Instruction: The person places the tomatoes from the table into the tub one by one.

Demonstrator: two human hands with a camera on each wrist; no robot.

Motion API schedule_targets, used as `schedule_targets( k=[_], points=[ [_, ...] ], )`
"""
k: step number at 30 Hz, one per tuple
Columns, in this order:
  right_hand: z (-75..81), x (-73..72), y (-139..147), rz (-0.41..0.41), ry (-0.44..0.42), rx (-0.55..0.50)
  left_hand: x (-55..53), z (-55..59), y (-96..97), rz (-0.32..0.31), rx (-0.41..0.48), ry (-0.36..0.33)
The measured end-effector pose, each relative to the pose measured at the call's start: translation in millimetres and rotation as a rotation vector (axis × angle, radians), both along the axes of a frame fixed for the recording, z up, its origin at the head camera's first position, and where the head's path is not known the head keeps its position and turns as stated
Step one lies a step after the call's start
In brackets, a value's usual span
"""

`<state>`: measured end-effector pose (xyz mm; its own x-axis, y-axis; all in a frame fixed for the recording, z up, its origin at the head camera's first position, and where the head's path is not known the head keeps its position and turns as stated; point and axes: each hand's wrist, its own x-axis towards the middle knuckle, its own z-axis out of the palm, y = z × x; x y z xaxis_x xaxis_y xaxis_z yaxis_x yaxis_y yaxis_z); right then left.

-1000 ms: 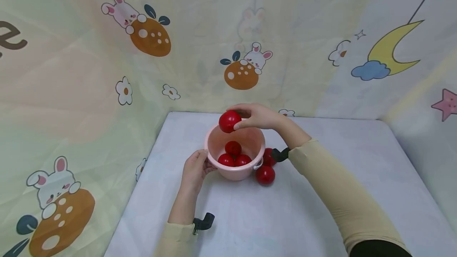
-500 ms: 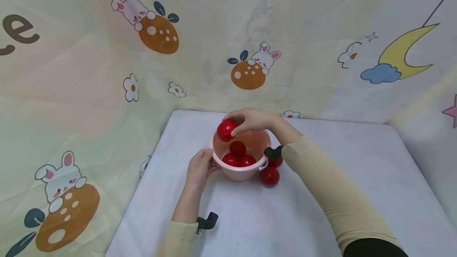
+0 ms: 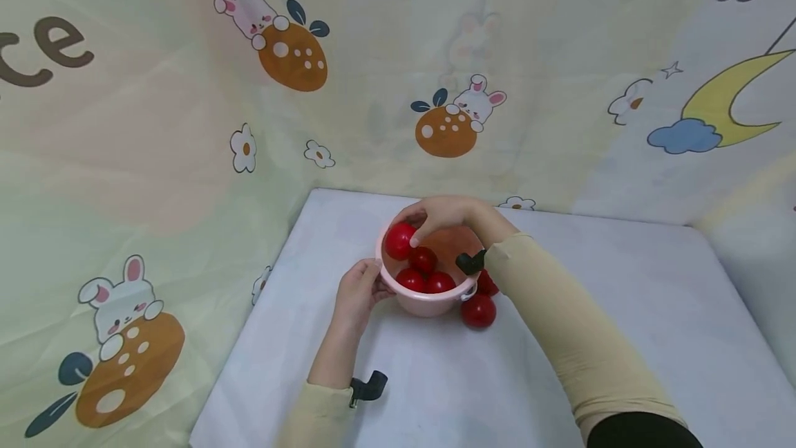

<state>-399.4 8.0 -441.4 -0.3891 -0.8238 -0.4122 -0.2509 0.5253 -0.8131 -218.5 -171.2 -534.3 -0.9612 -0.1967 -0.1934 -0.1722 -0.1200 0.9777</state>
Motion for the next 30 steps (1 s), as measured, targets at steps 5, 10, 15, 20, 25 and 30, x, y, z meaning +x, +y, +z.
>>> schedule_targets(
  k=[5,10,15,20,25,30],
  points=[
    [-11.0,-4.6,-3,0.004,-0.094,0.027,-1.9,-1.6,0.2,0.000,-0.002,0.003],
    [-22.1,-8.9,-8,0.047,-0.212,0.027,-2.6,-2.1,-1.3,-0.001,0.011,0.012],
    [-35.9,-8.1,-16,0.033,-0.330,0.105,-3.1,-3.0,-2.5,-0.002,-0.003,0.000],
    [-41.0,-7.7,-19,0.011,-0.353,0.166,-4.4,-2.4,-1.9,-0.005,-0.015,-0.008],
    [-39.4,-10.0,-21,0.007,-0.266,0.198,-5.5,-2.3,-2.8,-0.002,-0.016,-0.005],
    [-39.0,-9.2,-21,-0.043,-0.217,0.226,-4.5,-4.4,-3.9,-0.002,-0.004,-0.010]
  ],
)
